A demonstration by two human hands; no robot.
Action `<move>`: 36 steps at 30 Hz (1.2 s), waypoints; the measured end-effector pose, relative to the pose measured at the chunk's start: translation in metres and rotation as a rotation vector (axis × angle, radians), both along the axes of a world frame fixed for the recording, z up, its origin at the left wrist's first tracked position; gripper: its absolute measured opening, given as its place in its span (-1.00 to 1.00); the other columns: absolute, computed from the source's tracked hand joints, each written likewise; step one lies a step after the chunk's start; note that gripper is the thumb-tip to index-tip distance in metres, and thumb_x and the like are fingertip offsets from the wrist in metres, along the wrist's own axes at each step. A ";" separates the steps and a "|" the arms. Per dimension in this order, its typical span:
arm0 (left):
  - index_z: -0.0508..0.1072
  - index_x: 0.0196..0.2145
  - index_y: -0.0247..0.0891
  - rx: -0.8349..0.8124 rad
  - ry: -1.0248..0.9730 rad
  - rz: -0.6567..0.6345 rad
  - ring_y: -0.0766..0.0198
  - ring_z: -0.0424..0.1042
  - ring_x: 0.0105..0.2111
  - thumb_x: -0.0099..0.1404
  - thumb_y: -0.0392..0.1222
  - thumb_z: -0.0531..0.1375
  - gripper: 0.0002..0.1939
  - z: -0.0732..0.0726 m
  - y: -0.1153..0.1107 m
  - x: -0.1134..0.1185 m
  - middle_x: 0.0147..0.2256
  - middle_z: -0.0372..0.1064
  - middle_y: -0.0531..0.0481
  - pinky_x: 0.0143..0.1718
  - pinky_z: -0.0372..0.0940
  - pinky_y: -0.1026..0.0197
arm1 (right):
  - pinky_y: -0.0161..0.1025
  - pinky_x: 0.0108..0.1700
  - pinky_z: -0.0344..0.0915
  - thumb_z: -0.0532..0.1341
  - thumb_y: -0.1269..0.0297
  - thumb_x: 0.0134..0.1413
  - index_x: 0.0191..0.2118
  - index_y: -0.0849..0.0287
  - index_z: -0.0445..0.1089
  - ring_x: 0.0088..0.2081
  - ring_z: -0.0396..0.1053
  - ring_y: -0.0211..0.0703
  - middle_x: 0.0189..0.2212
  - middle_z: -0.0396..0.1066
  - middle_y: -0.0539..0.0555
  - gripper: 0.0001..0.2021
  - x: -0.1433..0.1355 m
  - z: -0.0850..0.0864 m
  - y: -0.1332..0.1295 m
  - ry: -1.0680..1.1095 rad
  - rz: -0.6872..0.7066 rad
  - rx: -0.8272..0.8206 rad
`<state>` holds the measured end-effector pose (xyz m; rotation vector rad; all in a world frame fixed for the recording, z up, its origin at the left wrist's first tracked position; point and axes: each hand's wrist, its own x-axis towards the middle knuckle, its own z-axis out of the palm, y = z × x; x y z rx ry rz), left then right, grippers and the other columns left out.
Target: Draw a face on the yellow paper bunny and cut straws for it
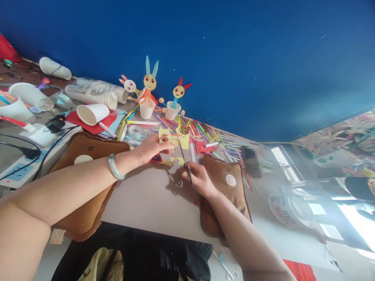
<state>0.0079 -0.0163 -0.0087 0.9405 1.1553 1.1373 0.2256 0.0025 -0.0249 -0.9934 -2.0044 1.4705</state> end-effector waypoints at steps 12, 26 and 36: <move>0.40 -0.46 -0.27 0.065 -0.040 0.044 0.36 0.37 -0.42 0.03 -0.11 0.30 -0.79 -0.006 0.003 -0.002 -0.51 0.39 0.08 -0.31 0.27 0.27 | -0.32 -0.46 0.09 0.31 -0.16 -0.08 -0.56 0.17 0.24 -0.51 0.12 -0.31 -0.58 0.25 -0.05 -0.53 0.001 -0.001 0.001 0.001 0.007 0.013; 0.52 -0.39 -0.28 0.133 -0.067 0.023 0.35 0.35 -0.41 0.02 -0.05 0.34 -0.74 -0.009 0.005 -0.003 -0.41 0.44 0.04 -0.28 0.28 0.22 | -0.32 -0.47 0.08 0.32 -0.16 -0.09 -0.57 0.17 0.20 -0.53 0.11 -0.34 -0.60 0.23 -0.07 -0.51 -0.001 0.000 0.001 0.010 0.024 0.015; 0.51 -0.46 -0.29 0.118 -0.064 0.048 0.35 0.32 -0.46 0.02 -0.03 0.35 -0.74 -0.009 0.006 -0.002 -0.52 0.36 0.08 -0.36 0.25 0.23 | -0.32 -0.46 0.09 0.32 -0.17 -0.09 -0.58 0.17 0.21 -0.52 0.11 -0.33 -0.60 0.24 -0.06 -0.51 0.000 0.000 0.001 0.005 0.035 0.032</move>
